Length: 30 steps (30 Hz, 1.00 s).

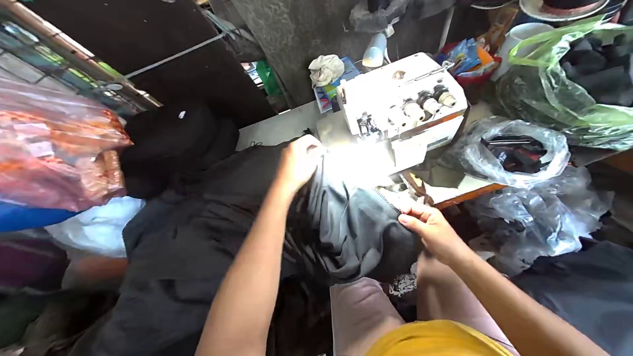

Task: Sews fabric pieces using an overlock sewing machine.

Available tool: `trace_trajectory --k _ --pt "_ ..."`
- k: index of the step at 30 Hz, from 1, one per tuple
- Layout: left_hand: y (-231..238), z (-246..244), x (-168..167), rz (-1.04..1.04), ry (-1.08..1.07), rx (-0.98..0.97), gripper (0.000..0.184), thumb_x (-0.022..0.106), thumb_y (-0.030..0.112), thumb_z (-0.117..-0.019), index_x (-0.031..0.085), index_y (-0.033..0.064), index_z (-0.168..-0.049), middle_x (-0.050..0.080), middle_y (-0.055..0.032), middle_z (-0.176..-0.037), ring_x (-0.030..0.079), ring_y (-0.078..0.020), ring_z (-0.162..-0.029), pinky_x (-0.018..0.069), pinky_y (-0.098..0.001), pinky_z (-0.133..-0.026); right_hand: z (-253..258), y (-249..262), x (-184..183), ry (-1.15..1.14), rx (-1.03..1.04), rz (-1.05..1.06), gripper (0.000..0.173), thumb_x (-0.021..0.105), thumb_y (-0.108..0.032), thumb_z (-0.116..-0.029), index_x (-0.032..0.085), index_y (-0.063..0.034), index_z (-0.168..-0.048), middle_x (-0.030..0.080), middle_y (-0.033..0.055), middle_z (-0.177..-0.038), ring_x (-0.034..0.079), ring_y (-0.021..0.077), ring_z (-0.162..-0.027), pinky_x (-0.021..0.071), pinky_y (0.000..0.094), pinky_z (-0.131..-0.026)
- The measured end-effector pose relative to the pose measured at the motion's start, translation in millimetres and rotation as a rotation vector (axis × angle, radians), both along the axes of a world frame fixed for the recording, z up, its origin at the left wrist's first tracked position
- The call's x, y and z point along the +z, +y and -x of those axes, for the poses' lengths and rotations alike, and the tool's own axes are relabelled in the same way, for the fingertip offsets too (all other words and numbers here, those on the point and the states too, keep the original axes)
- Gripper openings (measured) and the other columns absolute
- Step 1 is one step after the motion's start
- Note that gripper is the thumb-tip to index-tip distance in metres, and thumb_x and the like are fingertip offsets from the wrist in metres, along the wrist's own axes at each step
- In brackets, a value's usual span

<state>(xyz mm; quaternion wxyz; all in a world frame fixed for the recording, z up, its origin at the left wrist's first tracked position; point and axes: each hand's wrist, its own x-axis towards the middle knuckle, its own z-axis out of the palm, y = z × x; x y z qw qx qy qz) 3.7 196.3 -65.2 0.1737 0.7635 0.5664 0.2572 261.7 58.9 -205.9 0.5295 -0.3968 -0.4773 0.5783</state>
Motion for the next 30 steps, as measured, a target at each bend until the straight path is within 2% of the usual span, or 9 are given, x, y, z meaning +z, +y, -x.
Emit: trace_trajectory --k 2,5,10,14,21,23,26,28,30 --pt "16.7 -31.9 -14.4 -0.045 0.226 0.038 0.023 0.058 0.015 -0.1021 0.070 -0.0040 -0.106 0.070 -0.0233 -0.106 0.068 -0.0391 -0.104 0.0516 -0.0611 -0.092 2.6 -6.3 -5.1 0.036 -0.103 0.077 0.009 0.059 -0.007 -0.0977 0.067 -0.0073 -0.093 0.067 -0.0042 -0.080 0.062 0.0028 -0.073 0.0541 0.0226 -0.070" --pt "28.8 -65.0 -21.2 -0.019 0.406 0.089 0.028 0.054 0.017 -0.1040 0.066 -0.0068 -0.113 0.066 -0.0280 -0.116 0.064 -0.0460 -0.114 0.0496 -0.0636 -0.094 4.4 -8.9 -0.3 0.067 -0.165 0.086 0.010 0.059 -0.006 -0.0983 0.066 -0.0081 -0.092 0.065 -0.0055 -0.077 0.061 0.0014 -0.070 0.0526 0.0203 -0.069" --pt "34.7 -89.1 -10.1 0.050 0.453 0.227 0.028 0.052 0.015 -0.1033 0.064 -0.0055 -0.118 0.065 -0.0290 -0.119 0.064 -0.0462 -0.113 0.0503 -0.0635 -0.092 7.0 0.5 3.3 0.064 -0.226 0.021 0.010 0.058 -0.006 -0.0985 0.067 -0.0079 -0.095 0.064 -0.0068 -0.078 0.059 -0.0003 -0.070 0.0507 0.0174 -0.067" --pt "47.5 -88.0 -26.9 -0.075 0.511 0.219 0.031 0.054 0.013 -0.1018 0.064 -0.0053 -0.125 0.065 -0.0274 -0.121 0.066 -0.0434 -0.112 0.0527 -0.0601 -0.091 12.0 0.5 2.4 0.114 -0.256 0.037 0.011 0.057 -0.006 -0.0992 0.067 -0.0078 -0.094 0.065 -0.0052 -0.082 0.061 0.0008 -0.075 0.0519 0.0179 -0.071" --pt "60.8 -78.9 -37.8 -0.084 0.305 0.187 0.033 0.061 0.020 -0.0995 0.065 -0.0060 -0.119 0.069 -0.0280 -0.114 0.067 -0.0444 -0.109 0.0509 -0.0631 -0.094 14.3 -1.4 1.9 0.045 -0.250 0.027 0.010 0.059 -0.009 -0.0993 0.069 -0.0052 -0.099 0.067 -0.0039 -0.087 0.061 0.0001 -0.077 0.0523 0.0184 -0.072" --pt "61.6 -71.9 -37.9 -0.135 0.285 0.138 0.030 0.063 0.019 -0.0988 0.066 -0.0062 -0.116 0.069 -0.0286 -0.111 0.067 -0.0456 -0.108 0.0507 -0.0648 -0.093 14.4 -1.5 -0.5 0.012 -0.231 0.040 0.013 0.060 -0.012 -0.1000 0.070 -0.0039 -0.102 0.068 -0.0023 -0.088 0.062 0.0013 -0.076 0.0534 0.0205 -0.072" --pt "42.6 -53.9 -41.2 -0.366 0.266 0.060 0.029 0.064 0.014 -0.0985 0.065 -0.0049 -0.120 0.063 -0.0292 -0.123 0.060 -0.0465 -0.119 0.0462 -0.0642 -0.102 7.2 0.9 -2.9 -0.089 -0.204 0.032 0.018 0.060 -0.017 -0.1002 0.071 -0.0033 -0.103 0.068 -0.0004 -0.087 0.062 0.0026 -0.076 0.0537 0.0237 -0.073" --pt "7.2 -41.3 -56.6 -0.647 0.181 -0.024 0.029 0.060 0.021 -0.1012 0.069 -0.0016 -0.117 0.066 -0.0256 -0.124 0.060 -0.0426 -0.123 0.0444 -0.0563 -0.107 -3.4 4.0 -2.1 -0.205 -0.153 0.008 0.023 0.059 -0.020 -0.1010 0.071 -0.0014 -0.106 0.069 0.0044 -0.089 0.063 0.0068 -0.078 0.0540 0.0286 -0.076" --pt "-40.0 -15.8 -77.1 -0.725 0.221 -0.188 0.033 0.056 0.027 -0.1001 0.070 -0.0013 -0.110 0.067 -0.0290 -0.116 0.060 -0.0484 -0.117 0.0436 -0.0607 -0.103 -11.6 9.8 -0.4 -0.309 -0.091 -0.009 0.027 0.058 -0.023 -0.1025 0.071 0.0001 -0.108 0.070 0.0099 -0.093 0.066 0.0139 -0.082 0.0546 0.0364 -0.080"
